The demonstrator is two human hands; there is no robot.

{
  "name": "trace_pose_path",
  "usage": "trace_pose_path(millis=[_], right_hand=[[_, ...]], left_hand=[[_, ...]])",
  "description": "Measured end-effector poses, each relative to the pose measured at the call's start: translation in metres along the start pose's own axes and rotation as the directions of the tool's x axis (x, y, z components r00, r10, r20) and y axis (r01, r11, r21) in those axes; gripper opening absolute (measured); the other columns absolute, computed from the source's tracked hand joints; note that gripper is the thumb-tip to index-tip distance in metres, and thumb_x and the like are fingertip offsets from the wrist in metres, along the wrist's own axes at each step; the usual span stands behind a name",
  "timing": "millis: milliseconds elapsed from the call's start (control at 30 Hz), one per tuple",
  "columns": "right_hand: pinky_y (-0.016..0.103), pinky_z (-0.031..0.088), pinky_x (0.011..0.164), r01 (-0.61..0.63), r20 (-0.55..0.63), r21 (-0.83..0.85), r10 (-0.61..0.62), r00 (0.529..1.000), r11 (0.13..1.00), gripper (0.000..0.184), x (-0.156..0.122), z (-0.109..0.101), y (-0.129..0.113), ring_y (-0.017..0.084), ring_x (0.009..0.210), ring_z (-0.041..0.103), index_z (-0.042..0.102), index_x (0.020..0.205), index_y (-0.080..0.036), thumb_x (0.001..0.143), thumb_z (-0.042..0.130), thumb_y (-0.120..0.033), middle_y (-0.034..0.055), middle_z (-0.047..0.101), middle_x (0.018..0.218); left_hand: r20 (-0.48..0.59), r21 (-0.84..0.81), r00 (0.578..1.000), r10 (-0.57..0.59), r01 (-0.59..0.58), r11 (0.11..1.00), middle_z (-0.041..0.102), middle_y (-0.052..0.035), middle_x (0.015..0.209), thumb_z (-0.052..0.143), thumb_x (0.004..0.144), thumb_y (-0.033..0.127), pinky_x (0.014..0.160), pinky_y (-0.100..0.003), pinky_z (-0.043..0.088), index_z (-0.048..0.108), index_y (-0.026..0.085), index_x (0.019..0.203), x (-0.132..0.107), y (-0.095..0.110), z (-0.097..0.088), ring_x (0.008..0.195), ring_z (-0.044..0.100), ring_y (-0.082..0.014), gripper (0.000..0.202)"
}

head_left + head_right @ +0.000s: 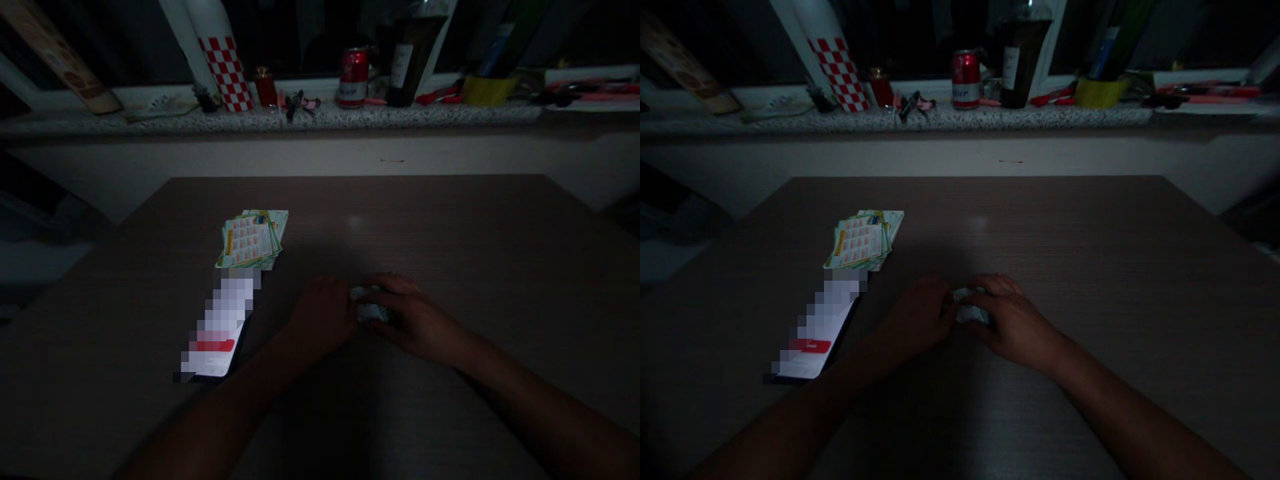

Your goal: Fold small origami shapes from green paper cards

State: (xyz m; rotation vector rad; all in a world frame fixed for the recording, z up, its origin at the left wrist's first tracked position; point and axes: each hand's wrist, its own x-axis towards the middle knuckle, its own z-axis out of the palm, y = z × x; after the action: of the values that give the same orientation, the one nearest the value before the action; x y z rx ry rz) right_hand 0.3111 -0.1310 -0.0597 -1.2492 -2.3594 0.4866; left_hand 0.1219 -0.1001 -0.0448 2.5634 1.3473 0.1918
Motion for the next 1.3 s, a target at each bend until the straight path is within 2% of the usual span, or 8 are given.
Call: trace_pose_path(millis=[300,667,967,1300], right_hand=[[0.042,0.043,0.095,-0.045,-0.116,0.045,0.05,0.992,0.998,0.022,0.006,0.014,0.006,0.024,0.107,0.056,0.068,0.104,-0.024,0.082,0.064,-0.025,0.0076,0.06,0.114],[0.045,0.038,0.101,-0.073,-0.012,0.071,0.074,0.997,0.995,0.031,0.004,0.005,0.003,0.024,0.115,0.051,0.067,0.107,-0.028,0.077,0.067,-0.021,0.0061,0.055,0.122],[0.045,0.037,0.1,-0.098,-0.035,0.061,0.1,0.994,0.993,0.033,0.006,0.006,0.0,0.024,0.113,0.053,0.067,0.106,-0.028,0.075,0.067,-0.019,0.0053,0.058,0.12],[0.045,0.035,0.1,-0.177,-0.051,0.026,0.178,0.983,0.984,0.036,0.008,0.012,-0.005,0.026,0.113,0.051,0.067,0.1,-0.023,0.064,0.073,-0.018,0.0065,0.058,0.118]], left_hand=[[-0.002,0.006,1.0,0.009,-0.009,1.0,0.062,-0.0106,0.09,0.046,0.088,0.024,0.075,-0.035,0.045,0.058,0.014,0.085,0.0,0.001,0.0,0.085,0.057,-0.0234,0.017],[0.009,0.016,1.0,-0.015,0.015,1.0,0.062,-0.0107,0.091,0.047,0.087,0.026,0.076,-0.035,0.045,0.059,0.013,0.086,-0.001,0.0,0.001,0.086,0.057,-0.0238,0.018],[-0.006,0.037,1.0,-0.004,0.005,0.999,0.063,-0.0103,0.091,0.046,0.088,0.025,0.076,-0.035,0.045,0.06,0.014,0.085,-0.001,0.001,0.003,0.086,0.058,-0.0237,0.018],[0.0,0.035,1.0,-0.007,0.007,0.999,0.064,-0.0108,0.091,0.047,0.087,0.025,0.077,-0.036,0.045,0.06,0.014,0.086,-0.001,0.002,0.002,0.087,0.058,-0.024,0.017]])
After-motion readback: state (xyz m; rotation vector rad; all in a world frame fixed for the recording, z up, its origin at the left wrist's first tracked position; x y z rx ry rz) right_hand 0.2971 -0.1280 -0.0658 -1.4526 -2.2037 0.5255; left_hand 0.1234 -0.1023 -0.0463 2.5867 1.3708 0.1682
